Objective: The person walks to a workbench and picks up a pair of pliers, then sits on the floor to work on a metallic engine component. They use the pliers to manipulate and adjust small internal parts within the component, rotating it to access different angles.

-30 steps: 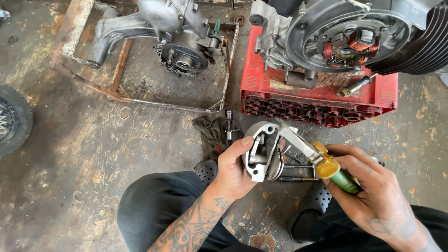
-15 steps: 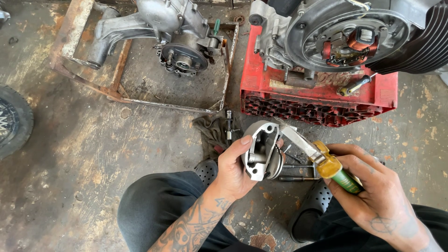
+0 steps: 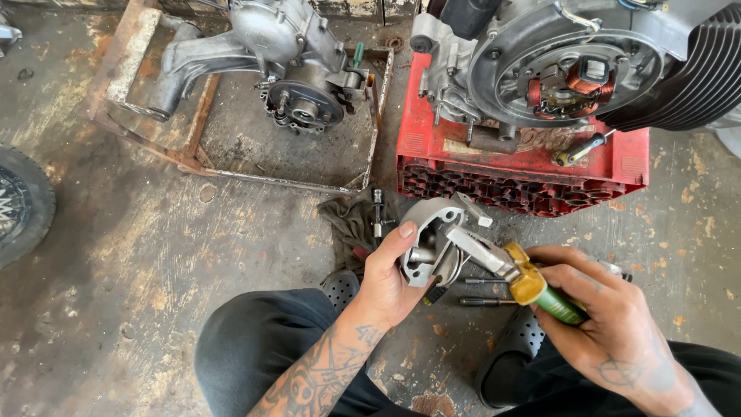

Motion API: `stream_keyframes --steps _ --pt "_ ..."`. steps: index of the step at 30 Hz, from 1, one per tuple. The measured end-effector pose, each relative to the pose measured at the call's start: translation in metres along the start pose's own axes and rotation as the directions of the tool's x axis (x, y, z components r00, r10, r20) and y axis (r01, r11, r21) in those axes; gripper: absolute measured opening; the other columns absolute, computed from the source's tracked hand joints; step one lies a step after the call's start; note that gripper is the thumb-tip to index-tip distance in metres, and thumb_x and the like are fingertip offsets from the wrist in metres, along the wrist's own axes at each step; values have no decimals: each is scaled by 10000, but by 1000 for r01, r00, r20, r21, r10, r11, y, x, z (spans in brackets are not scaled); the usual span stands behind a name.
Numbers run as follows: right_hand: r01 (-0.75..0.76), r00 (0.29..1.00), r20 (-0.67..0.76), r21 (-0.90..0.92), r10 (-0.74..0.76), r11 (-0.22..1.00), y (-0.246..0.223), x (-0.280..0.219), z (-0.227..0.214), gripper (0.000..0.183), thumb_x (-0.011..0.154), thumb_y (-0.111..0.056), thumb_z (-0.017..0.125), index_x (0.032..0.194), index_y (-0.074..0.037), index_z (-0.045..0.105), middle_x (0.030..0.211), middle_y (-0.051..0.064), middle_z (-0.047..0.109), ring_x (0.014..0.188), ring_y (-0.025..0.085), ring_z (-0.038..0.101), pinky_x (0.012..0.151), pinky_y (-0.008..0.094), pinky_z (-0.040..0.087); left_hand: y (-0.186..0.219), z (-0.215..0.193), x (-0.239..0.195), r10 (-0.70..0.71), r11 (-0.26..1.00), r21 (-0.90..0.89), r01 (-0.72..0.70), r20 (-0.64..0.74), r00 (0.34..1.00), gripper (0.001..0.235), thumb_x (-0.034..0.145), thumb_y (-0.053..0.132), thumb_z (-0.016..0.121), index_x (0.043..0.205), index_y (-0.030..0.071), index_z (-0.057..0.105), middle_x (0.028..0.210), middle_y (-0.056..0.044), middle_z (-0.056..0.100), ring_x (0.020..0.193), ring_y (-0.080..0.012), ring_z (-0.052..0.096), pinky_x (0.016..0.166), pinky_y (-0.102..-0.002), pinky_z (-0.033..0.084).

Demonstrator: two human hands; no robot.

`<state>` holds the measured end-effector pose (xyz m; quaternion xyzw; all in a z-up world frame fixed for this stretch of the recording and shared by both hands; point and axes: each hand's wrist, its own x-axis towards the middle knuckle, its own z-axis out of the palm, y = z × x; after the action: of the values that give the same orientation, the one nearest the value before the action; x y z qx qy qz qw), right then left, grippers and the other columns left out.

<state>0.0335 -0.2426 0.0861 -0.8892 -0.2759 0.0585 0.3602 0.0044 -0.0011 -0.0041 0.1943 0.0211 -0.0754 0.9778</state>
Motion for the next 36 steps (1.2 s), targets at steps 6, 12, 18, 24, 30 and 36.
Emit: stream_keyframes --steps 6,12,18,24,30,36 --pt "-8 1000 -8 23 8 1000 1 -2 0 407 587 57 716 976 -61 725 1292 29 728 819 174 768 687 303 584 7 3 5 69 994 92 -62 -73 995 511 981 307 620 1352 -44 599 774 -16 609 682 -107 499 708 -264 399" --pt "13 998 -55 15 -13 1000 3 0 2 402 595 63 718 981 -49 715 1284 42 729 904 192 771 752 313 592 16 1 10 161 979 143 -144 -120 980 468 970 301 633 1272 -57 648 1018 -102 712 856 -173 625 823 -317 472" --pt "88 994 -79 146 -77 985 9 1 22 283 659 25 679 940 -10 689 1239 115 721 759 195 702 665 299 545 18 18 8 191 981 5 -193 -146 971 466 943 278 610 1251 -72 604 1048 -169 697 927 -277 664 888 -394 517" --pt "217 967 35 406 -253 888 -9 6 33 483 672 133 593 1137 1 601 1630 218 370 1388 362 556 1068 429 493 -10 4 3 13 999 41 -4 -204 979 389 968 301 571 1174 -15 666 1036 -100 710 849 -169 614 760 -293 460" --pt "160 955 141 495 -261 854 -6 3 47 452 665 129 557 1093 23 656 1683 183 304 1384 314 544 1009 386 502 -12 -1 3 -2 1000 -1 2 -181 984 446 964 318 550 1179 -58 658 1057 -160 711 941 -274 670 877 -364 499" --pt "119 960 180 435 -216 893 -6 -2 55 449 684 113 588 1117 12 647 1665 189 315 1458 344 457 1084 416 429 -8 -5 7 149 988 59 -143 -112 983 335 965 295 569 1041 -19 658 952 -127 672 841 -206 591 804 -347 463"
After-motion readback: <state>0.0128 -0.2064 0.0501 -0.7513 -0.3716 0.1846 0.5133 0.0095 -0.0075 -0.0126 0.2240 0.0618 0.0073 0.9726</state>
